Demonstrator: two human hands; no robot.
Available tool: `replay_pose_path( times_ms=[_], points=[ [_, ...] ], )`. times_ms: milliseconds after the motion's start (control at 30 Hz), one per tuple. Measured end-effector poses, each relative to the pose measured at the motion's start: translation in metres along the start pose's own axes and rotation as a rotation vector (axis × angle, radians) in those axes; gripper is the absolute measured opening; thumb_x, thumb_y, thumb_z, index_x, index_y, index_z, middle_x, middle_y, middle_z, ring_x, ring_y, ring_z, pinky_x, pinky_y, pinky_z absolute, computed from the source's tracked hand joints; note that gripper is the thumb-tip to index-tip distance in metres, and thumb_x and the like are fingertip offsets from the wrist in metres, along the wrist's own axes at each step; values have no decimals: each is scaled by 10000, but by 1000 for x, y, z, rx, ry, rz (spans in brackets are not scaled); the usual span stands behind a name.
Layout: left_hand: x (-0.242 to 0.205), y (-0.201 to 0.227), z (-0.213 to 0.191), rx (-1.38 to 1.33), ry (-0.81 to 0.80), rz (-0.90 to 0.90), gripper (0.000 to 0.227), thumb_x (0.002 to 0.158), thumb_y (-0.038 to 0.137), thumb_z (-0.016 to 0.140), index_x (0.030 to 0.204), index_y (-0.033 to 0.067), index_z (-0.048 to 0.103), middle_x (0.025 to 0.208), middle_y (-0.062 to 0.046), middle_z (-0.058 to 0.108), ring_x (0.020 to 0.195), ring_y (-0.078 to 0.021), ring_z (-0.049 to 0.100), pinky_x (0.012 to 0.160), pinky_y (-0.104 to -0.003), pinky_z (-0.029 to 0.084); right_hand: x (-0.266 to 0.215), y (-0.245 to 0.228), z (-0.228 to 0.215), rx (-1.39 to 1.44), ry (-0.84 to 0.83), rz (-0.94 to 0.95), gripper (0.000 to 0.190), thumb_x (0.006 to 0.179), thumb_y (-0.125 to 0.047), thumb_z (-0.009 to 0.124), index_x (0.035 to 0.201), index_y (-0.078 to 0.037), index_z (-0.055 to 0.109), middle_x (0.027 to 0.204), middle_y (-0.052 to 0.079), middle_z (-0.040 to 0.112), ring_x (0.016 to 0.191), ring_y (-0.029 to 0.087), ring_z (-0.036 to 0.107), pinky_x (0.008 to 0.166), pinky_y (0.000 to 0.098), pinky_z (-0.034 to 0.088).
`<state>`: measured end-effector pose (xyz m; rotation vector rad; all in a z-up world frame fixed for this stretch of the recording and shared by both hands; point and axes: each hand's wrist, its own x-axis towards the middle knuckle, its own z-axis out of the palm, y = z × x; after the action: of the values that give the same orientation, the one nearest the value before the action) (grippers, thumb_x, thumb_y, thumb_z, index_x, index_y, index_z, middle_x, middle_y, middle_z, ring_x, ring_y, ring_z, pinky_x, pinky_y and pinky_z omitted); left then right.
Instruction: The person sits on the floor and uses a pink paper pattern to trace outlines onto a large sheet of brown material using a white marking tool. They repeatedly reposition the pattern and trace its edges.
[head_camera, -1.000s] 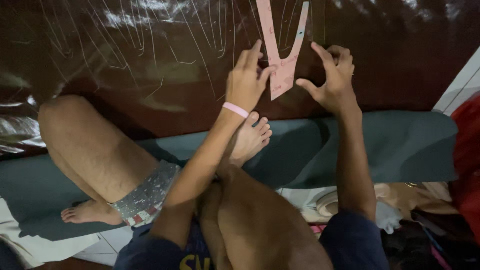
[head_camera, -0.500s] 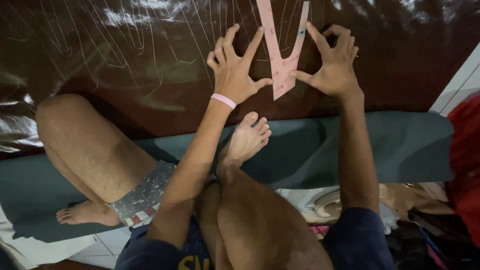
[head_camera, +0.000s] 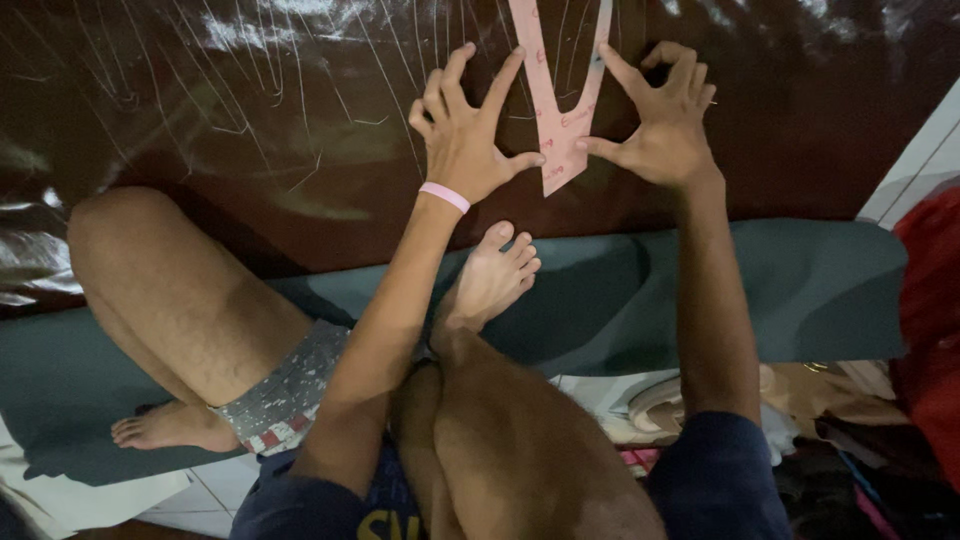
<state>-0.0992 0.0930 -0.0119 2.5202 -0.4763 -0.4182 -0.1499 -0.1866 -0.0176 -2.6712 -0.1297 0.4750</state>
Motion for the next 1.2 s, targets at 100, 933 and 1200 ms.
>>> replay_pose_path(
  times_ms=[100,933,1200],
  points=[
    [1,-1,-1,-15,-44,-32,1228,554,602,990,1578,380,349,1602,-154,208,1436,-448,206,1095,-636,211,-1,1,3,4,45,-39,1041,775,-696,945,1622,-335,459,1391,165,348,1244,357,355,1033,567,334],
    [0,-3,0,-5,-47,-32,1248,546,598,1004,1581,376,342,1595,-149,212,1432,-469,197,1085,-655,217,-2,8,14,-41,30,-24,1077,734,-713,922,1636,-339,467,1371,173,341,1218,358,340,1002,545,342],
    [1,-4,2,1,-21,-1,1278,520,637,1005,1576,375,335,1576,-162,206,1418,-474,192,1059,-643,217,1,9,14,-53,47,-57,1101,757,-744,931,1672,-329,481,1376,191,342,1192,363,345,974,540,343]
  ],
)
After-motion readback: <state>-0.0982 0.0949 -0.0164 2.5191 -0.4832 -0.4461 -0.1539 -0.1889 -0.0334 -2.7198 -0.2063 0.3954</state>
